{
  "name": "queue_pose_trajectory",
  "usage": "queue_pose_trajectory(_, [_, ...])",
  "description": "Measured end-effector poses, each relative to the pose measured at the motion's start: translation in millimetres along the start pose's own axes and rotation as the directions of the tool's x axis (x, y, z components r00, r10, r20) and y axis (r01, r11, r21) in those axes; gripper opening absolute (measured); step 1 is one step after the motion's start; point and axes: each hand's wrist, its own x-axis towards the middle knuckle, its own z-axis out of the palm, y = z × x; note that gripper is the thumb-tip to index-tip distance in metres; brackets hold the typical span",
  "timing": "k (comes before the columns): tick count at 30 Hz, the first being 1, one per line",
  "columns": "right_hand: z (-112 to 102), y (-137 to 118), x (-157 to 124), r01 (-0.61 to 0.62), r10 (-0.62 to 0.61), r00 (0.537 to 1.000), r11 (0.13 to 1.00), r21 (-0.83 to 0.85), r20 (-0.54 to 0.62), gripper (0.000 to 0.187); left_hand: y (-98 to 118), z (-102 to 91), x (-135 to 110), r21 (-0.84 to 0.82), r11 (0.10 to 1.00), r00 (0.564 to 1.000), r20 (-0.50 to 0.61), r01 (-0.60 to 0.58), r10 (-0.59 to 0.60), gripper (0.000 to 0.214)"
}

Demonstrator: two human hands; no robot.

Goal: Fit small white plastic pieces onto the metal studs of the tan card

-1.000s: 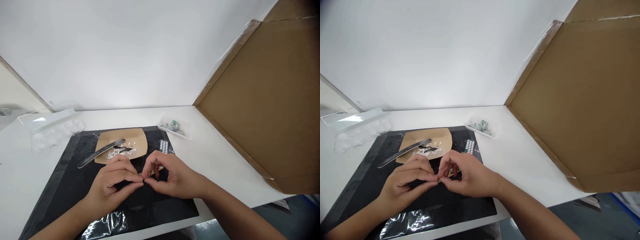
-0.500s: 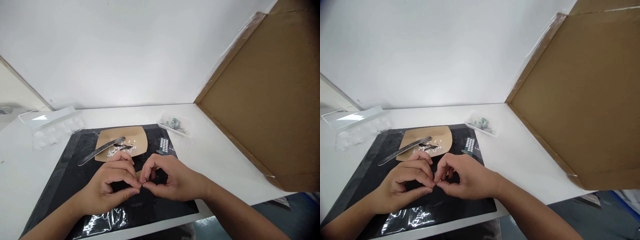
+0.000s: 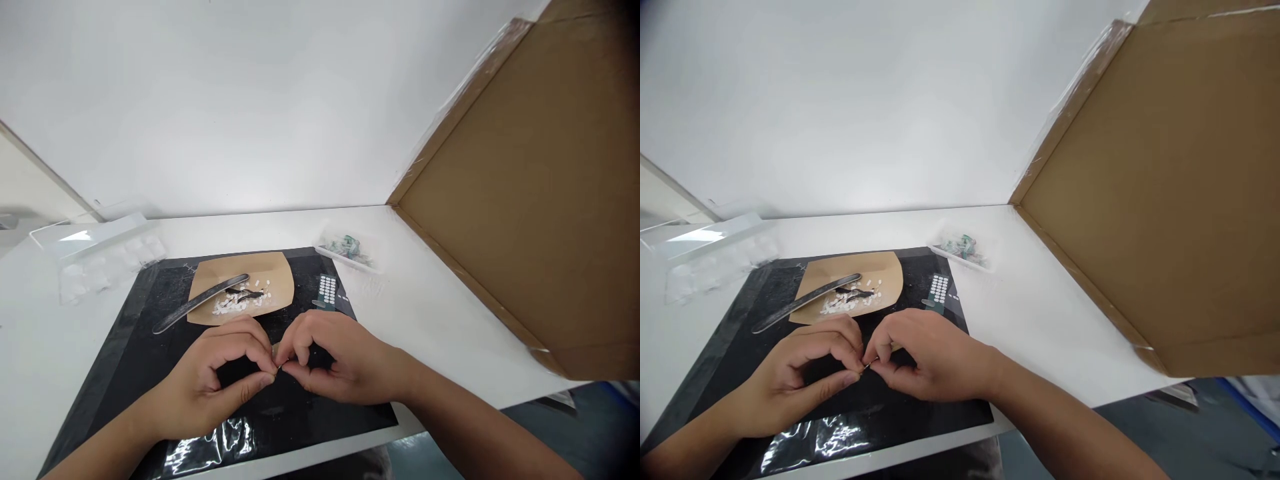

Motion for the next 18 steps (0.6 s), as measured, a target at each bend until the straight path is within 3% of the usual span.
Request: queue_pose_trajectory(18, [-1.1,-2.1,4.2,0.157,-0.171,0.985,0.959,-0.234,-0.039,0.032,-0.3,-0.6,0.3,0.051,0.998,1.000,0.015,-0.023,0.023,0.014])
